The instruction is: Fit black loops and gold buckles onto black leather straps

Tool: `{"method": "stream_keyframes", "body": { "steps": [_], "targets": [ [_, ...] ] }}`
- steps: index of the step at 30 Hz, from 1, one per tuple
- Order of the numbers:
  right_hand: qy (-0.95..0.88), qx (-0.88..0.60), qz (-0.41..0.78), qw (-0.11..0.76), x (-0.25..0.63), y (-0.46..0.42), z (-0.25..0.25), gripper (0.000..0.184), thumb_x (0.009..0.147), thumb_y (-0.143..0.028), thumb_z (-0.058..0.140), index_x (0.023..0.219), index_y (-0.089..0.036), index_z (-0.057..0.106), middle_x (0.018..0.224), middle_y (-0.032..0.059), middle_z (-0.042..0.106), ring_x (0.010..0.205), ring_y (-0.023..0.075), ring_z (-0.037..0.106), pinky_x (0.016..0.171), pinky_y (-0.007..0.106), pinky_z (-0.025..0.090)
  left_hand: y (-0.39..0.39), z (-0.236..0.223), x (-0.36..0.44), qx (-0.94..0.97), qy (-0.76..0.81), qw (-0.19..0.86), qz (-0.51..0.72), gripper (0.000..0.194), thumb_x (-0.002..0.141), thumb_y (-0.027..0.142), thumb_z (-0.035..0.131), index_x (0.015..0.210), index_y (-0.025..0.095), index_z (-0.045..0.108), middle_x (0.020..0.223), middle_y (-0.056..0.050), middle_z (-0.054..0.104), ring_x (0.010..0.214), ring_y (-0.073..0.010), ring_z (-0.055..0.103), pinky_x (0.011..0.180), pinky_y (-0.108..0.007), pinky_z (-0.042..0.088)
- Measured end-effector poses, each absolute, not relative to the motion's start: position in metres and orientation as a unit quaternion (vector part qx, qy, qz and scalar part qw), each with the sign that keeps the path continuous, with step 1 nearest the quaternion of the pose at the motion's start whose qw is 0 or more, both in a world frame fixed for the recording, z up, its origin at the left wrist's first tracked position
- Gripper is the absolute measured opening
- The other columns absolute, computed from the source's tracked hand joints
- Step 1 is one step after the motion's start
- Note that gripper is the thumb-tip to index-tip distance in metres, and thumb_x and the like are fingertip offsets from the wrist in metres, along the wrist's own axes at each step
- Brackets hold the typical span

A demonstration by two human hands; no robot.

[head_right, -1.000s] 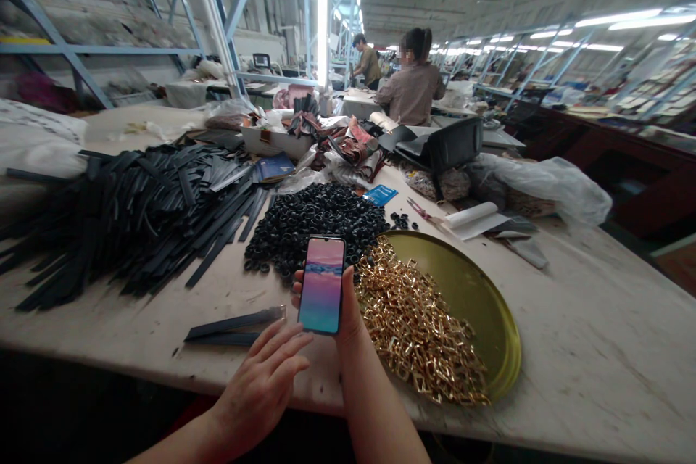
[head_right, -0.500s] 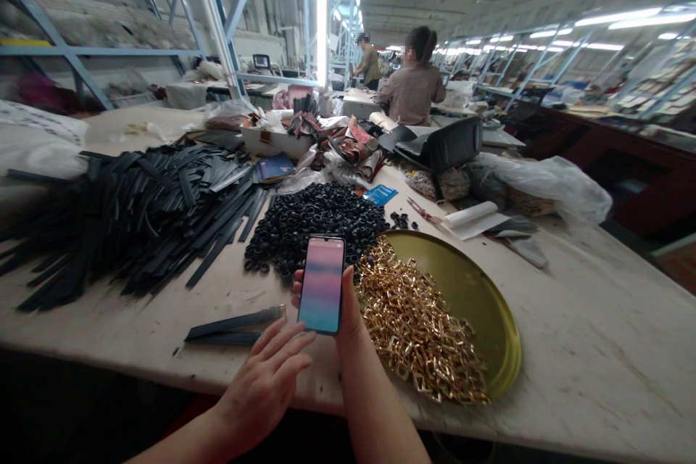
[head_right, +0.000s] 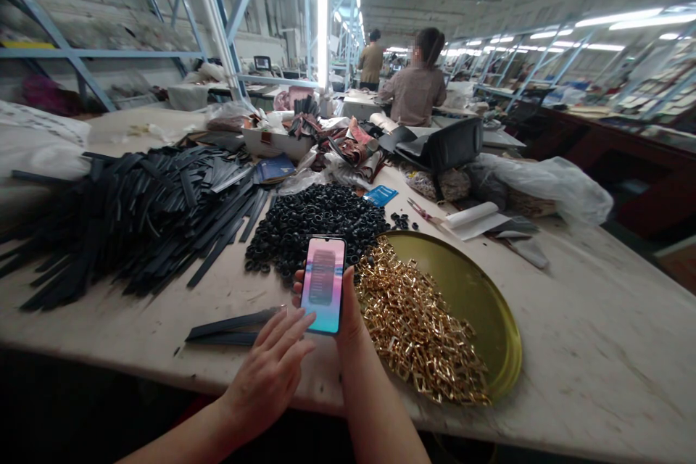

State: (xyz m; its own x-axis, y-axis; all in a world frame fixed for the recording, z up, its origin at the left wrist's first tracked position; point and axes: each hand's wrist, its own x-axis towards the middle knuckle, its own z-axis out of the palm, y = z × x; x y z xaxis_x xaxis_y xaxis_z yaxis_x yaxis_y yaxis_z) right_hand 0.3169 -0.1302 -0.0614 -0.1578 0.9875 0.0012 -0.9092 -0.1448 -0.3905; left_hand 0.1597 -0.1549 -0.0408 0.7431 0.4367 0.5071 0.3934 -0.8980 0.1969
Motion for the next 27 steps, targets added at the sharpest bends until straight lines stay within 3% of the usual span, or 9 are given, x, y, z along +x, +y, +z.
{"method": "stream_keyframes", "body": {
  "steps": [27],
  "targets": [
    [-0.15, -0.118, 0.75, 0.633, 0.318, -0.131, -0.064, 0.073, 0.068, -0.071, 0.044, 0.112, -0.013, 0.054, 0.104, 0.0095, 0.066, 0.087, 0.021, 0.064, 0.08, 0.037, 0.05, -0.158, -0.038, 0.154, 0.933, 0.206, 0.056, 0.29, 0.031, 0.074, 0.001, 0.037, 0.088, 0.02, 0.057, 0.116, -0.002, 0.061, 0.117, -0.0196, 0.046, 0.102, -0.039, 0.029]
  ]
}}
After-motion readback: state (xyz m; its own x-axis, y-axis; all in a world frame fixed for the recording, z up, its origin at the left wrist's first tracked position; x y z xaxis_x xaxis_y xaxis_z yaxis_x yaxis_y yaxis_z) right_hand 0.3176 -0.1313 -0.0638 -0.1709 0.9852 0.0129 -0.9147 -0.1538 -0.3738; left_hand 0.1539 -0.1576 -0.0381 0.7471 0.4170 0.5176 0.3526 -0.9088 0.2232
